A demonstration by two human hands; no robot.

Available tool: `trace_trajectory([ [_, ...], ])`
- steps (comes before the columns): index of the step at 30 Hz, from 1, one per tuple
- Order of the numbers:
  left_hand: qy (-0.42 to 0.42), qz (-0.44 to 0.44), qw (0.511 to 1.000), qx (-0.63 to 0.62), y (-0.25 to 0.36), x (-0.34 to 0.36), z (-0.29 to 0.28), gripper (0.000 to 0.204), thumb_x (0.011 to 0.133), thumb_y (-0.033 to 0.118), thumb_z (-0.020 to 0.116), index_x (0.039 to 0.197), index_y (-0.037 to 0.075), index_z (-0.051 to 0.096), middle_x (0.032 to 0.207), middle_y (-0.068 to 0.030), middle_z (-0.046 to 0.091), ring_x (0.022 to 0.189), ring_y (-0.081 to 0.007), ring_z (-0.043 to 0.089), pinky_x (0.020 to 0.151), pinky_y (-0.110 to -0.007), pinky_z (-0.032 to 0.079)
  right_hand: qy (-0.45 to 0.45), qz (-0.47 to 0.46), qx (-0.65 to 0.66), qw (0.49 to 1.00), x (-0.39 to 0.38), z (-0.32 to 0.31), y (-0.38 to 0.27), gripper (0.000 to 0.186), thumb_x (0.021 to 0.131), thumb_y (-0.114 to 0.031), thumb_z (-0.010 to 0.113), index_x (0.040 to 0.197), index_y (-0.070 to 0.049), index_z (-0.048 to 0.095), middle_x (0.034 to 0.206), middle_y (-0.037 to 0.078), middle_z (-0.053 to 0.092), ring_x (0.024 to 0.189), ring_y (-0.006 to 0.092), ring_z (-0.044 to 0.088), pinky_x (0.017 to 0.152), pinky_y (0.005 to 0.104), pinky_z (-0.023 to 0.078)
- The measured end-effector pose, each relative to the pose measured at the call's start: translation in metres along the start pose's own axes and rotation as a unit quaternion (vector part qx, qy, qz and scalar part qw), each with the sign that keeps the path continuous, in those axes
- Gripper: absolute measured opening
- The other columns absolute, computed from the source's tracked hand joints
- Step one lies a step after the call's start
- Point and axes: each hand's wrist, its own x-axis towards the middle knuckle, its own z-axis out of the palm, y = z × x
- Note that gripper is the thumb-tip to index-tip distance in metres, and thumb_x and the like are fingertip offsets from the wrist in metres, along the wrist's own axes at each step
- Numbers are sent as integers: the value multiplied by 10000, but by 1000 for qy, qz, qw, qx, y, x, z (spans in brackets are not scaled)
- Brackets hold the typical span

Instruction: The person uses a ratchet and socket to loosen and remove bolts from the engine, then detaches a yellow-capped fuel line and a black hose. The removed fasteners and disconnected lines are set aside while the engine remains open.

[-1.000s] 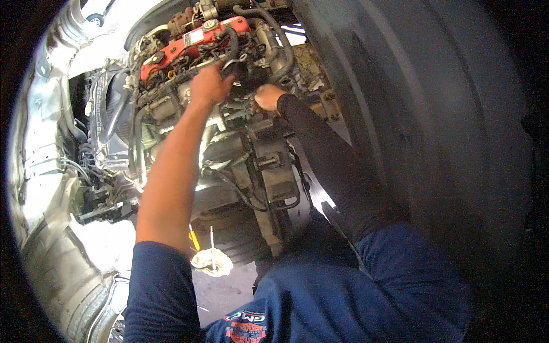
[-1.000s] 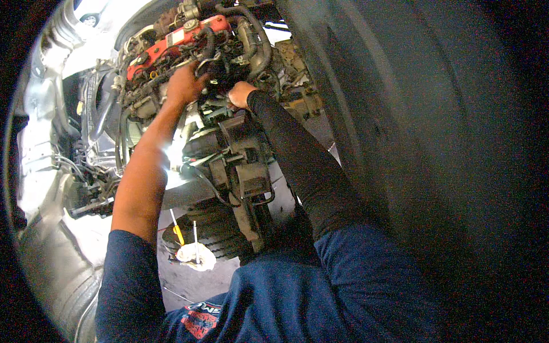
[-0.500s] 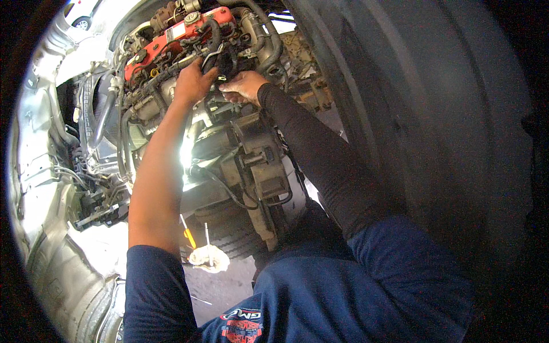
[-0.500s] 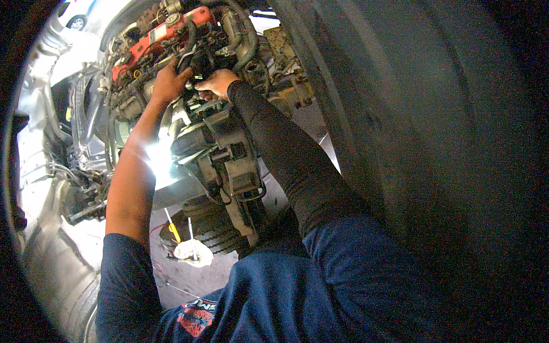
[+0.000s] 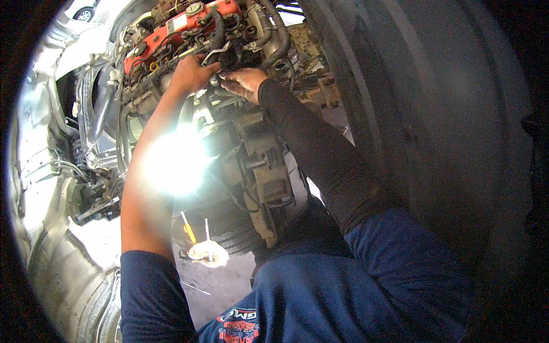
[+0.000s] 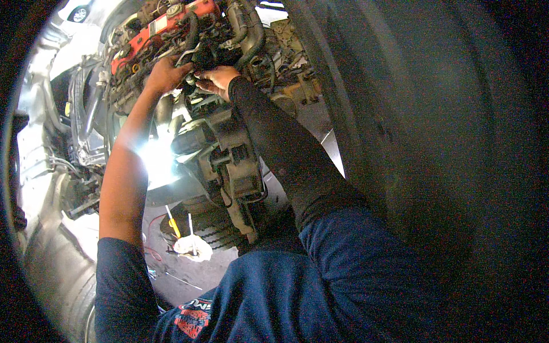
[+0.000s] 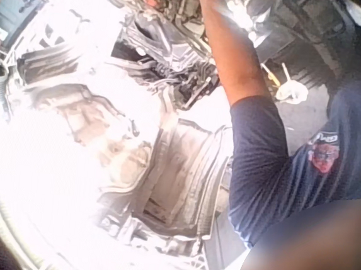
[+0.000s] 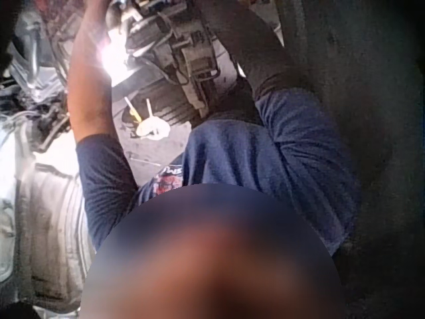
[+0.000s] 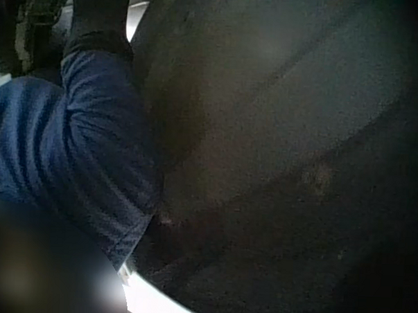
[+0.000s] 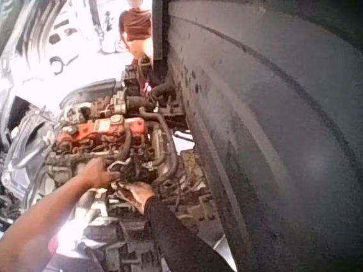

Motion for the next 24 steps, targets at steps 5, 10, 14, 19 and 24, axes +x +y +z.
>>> trace_trajectory([
  [5, -5, 6, 1000, -5, 1, 0, -1, 492, 907, 443, 766, 1169, 27, 801, 820, -171, 782, 764, -268, 779, 784, -418, 595, -21, 2, 83, 996, 3, -6, 3, 106, 1013, -3, 696, 1096, 62, 711, 1108, 154, 754, 998, 288, 760, 887, 360, 689],
  [10, -37, -9, 999, -20, 7, -4, -7, 454, 931, 409, 769, 1155, 14, 796, 809, -142, 781, 687, -217, 764, 735, -382, 602, -23, 6, 99, 995, -1, -12, 7, 100, 1012, 13, 683, 1098, 54, 715, 1120, 160, 752, 1025, 278, 755, 903, 369, 684],
  [14, -57, -21, 998, -19, 14, -5, -11, 419, 950, 369, 761, 1143, -2, 793, 820, -137, 788, 677, -205, 761, 732, -379, 604, -19, -32, 101, 994, -5, -6, 8, 146, 1012, 24, 672, 1153, 57, 654, 1143, 165, 723, 1067, 294, 746, 961, 384, 671],
  [19, -35, -2, 999, -23, 12, -6, -8, 427, 946, 359, 758, 1150, -15, 786, 822, -157, 784, 716, -235, 767, 748, -413, 595, -21, -70, -18, 997, -2, -2, 5, 192, 1020, 15, 671, 1174, 74, 571, 1167, 155, 674, 1114, 295, 725, 1044, 392, 649],
  [24, -12, 24, 1000, -6, 3, -6, -6, 409, 959, 335, 736, 1186, -4, 775, 800, -160, 766, 704, -245, 746, 731, -420, 578, -48, -99, -58, 992, 5, 0, 2, 185, 1007, 25, 686, 1162, 52, 587, 1134, 150, 693, 1057, 278, 740, 989, 415, 669],
])
